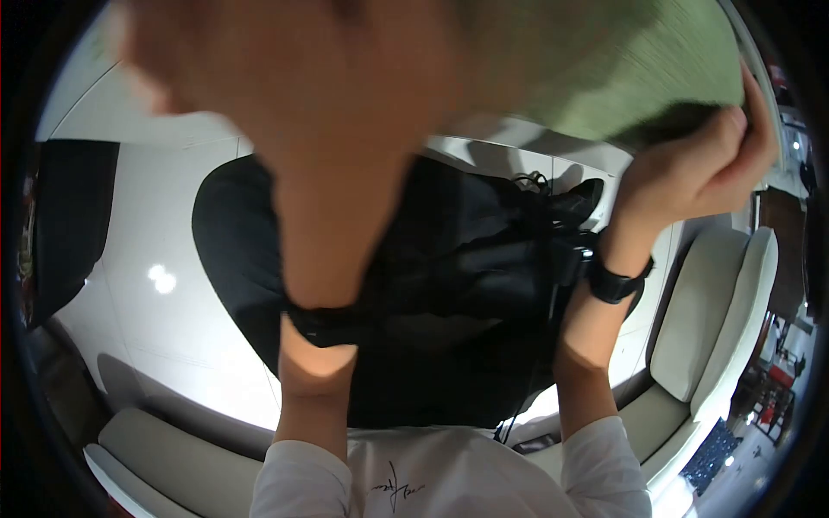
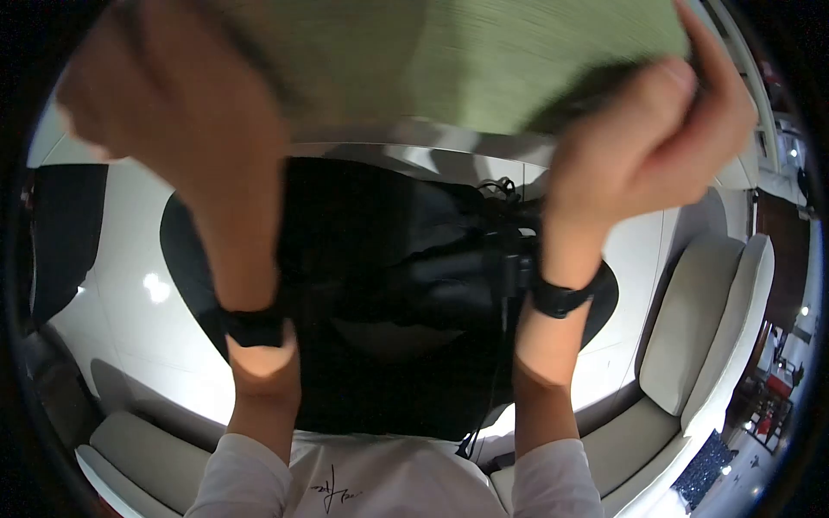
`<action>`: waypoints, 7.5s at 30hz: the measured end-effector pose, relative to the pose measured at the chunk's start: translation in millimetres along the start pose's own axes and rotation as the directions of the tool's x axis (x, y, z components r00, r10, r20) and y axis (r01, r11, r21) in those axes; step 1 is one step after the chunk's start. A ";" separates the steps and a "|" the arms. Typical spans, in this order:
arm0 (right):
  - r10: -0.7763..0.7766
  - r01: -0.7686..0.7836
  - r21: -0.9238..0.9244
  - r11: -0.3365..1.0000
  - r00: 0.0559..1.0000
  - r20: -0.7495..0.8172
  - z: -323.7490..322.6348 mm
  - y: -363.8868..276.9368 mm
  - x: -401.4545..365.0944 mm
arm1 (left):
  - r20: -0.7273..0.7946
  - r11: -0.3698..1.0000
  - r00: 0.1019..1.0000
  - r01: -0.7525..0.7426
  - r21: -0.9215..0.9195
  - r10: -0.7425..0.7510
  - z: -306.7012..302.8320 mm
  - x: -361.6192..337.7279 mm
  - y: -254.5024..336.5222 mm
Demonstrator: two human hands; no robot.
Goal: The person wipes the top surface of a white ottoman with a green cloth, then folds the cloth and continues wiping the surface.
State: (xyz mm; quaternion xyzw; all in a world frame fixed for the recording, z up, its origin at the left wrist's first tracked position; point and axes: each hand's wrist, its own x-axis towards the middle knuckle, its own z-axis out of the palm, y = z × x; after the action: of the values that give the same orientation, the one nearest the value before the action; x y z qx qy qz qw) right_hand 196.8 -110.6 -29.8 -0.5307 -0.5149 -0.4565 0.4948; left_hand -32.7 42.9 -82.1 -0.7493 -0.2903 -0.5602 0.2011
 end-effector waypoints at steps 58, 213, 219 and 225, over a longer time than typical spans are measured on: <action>0.059 -0.057 0.038 0.998 0.996 -0.067 -18.1 42.3 -1.9 | 0.014 0.976 0.986 -0.164 0.141 0.164 -1.1 -7.0 56.2; 0.101 -0.105 -0.068 0.992 0.993 -0.059 -31.9 38.2 1.6 | 0.045 0.941 0.976 -0.218 0.259 0.214 4.5 -6.0 37.5; -0.173 0.183 -0.081 0.980 0.979 0.109 -27.9 31.2 -7.9 | 0.071 0.918 0.995 -0.086 0.387 0.063 -5.7 0.9 -33.9; 0.091 -0.087 -0.175 0.981 0.996 0.015 -46.0 64.5 0.7 | -0.001 0.959 0.991 -0.126 0.253 0.130 9.9 -2.7 64.2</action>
State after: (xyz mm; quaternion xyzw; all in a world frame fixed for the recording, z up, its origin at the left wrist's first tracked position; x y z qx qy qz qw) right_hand 262.4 -155.0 -28.4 -0.5996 -0.4543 -0.4711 0.4607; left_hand 16.3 0.4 -86.0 -0.7298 -0.3083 -0.5112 0.3333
